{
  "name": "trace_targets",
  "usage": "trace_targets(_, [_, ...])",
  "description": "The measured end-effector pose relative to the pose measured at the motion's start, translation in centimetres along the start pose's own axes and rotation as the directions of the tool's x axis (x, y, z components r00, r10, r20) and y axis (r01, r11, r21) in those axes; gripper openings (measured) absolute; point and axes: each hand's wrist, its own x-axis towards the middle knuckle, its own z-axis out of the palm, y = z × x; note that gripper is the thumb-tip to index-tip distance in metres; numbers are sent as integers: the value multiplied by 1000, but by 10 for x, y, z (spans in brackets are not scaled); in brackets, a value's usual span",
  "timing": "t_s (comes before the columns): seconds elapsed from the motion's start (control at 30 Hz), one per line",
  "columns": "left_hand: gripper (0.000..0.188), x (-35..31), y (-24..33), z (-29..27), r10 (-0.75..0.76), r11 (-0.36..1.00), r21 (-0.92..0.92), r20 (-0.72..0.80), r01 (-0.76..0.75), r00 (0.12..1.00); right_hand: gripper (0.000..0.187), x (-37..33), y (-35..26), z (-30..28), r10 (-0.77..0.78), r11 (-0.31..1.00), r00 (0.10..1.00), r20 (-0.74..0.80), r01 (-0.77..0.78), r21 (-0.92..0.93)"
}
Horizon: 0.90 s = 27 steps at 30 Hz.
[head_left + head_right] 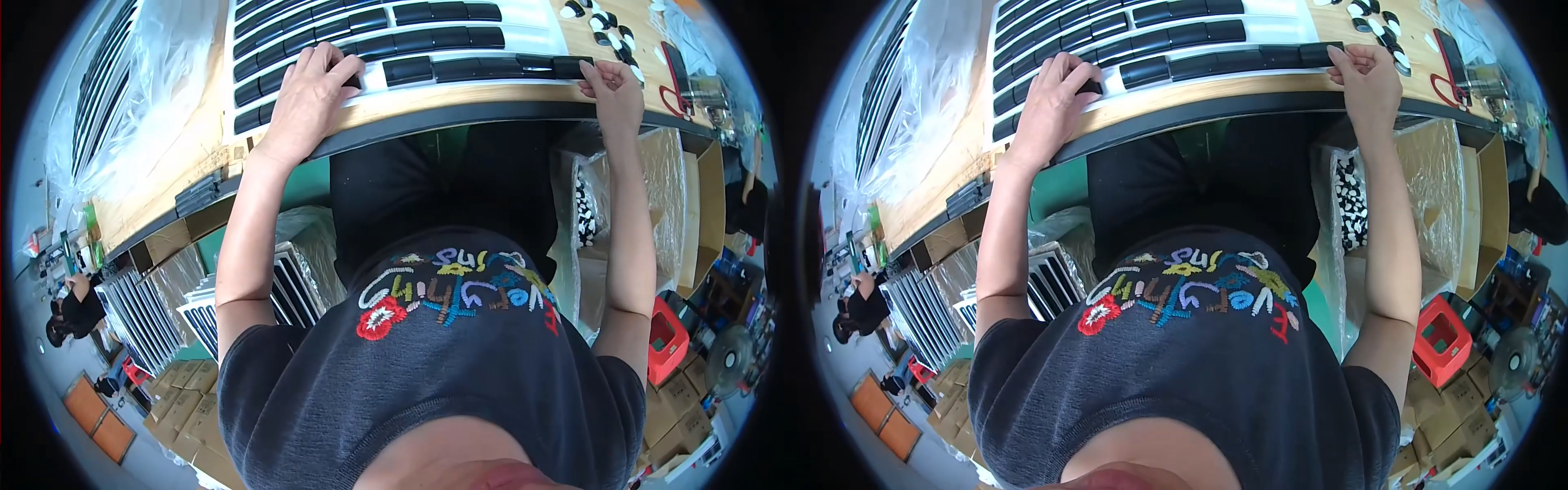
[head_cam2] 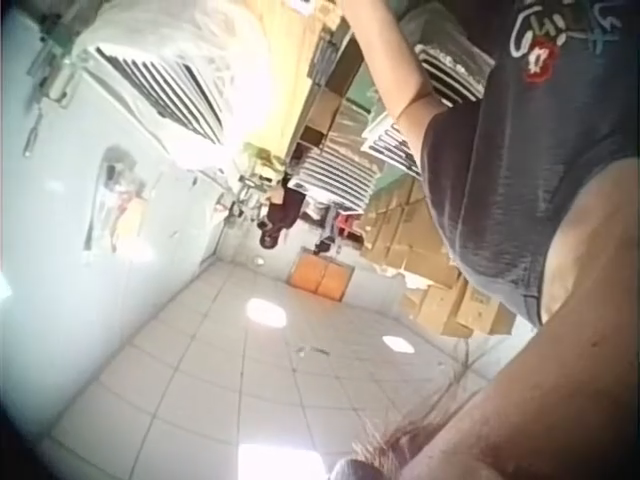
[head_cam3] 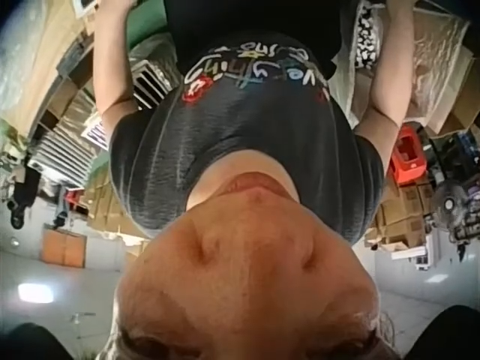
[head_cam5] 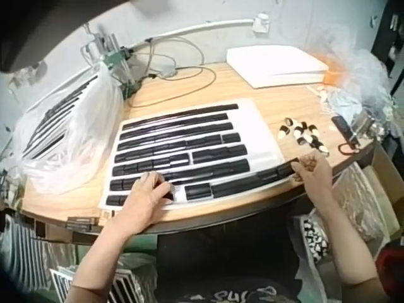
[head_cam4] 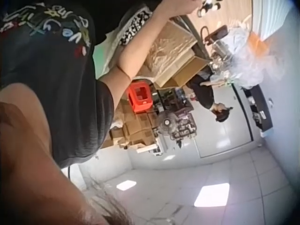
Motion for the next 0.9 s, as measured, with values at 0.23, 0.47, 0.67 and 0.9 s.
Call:
trace_targets(0.23, [33,3,3,4,-219,933,-316,-127,170,967,30,3,5,-1,42,994,998,36,-46,104])
trace_targets(0.47, [29,4,25,4,-523,485,-850,-95,204,847,29,3,26,5,-269,906,956,-114,210,-368])
trace_targets(0.67, [29,10,52,23,-559,231,-943,73,240,826,27,-13,1,18,-164,933,984,-63,134,-334])
trace_targets(0.9, [28,36,103,38,-464,-147,-970,240,193,852,30,21,14,-21,-489,777,869,-74,395,-490])
